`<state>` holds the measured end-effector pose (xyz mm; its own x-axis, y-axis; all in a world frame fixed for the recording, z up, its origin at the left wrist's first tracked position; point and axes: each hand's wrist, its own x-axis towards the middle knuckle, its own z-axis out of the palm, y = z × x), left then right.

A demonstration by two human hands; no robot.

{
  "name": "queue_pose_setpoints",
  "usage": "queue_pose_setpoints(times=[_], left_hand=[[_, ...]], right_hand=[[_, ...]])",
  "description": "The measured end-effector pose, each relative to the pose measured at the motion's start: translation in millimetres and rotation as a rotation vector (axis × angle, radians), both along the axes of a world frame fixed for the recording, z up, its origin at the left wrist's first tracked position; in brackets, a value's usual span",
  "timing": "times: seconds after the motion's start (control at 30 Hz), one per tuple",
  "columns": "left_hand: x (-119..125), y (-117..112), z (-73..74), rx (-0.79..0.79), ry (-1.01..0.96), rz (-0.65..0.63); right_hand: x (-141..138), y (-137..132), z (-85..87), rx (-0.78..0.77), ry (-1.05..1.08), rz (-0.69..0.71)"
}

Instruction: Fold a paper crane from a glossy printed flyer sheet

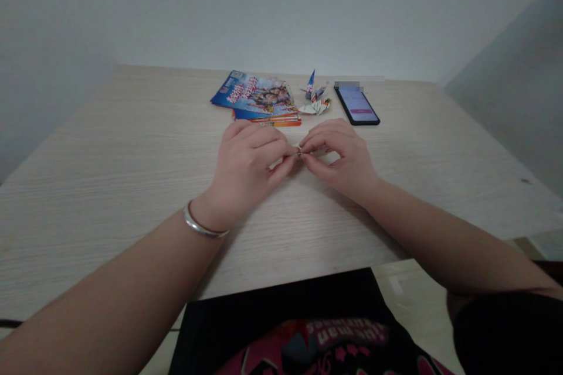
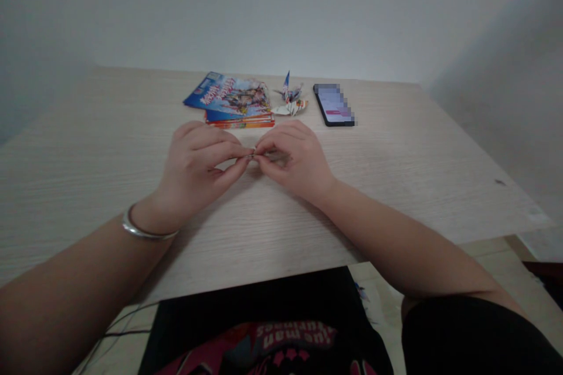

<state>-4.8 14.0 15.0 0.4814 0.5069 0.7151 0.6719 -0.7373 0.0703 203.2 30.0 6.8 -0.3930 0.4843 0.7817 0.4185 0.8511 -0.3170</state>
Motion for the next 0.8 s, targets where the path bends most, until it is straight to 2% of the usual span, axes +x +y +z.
queue_pose_setpoints(times=[0.33,0.47,0.63,0.8], left_hand=[[-3.0,1.6,0.8,-0.036,-0.040,0.007],[-5.3,2.9,1.5,-0.074,-0.047,0.027],[-3.2,2.8,1.4,-0.074,-0.053,0.006],[-2.8,2.8,1.4,-0.075,-0.044,-0.002]], right_hand=[[7.8,4.6,-0.8,-0.070,-0.009,-0.060],[10.7,6.9,-2.7,-0.049,-0.004,-0.083],[9.0,5.6,-3.7,0.004,0.014,-0.037],[10.7,7.5,-3.8,-0.005,0.008,-0.047]])
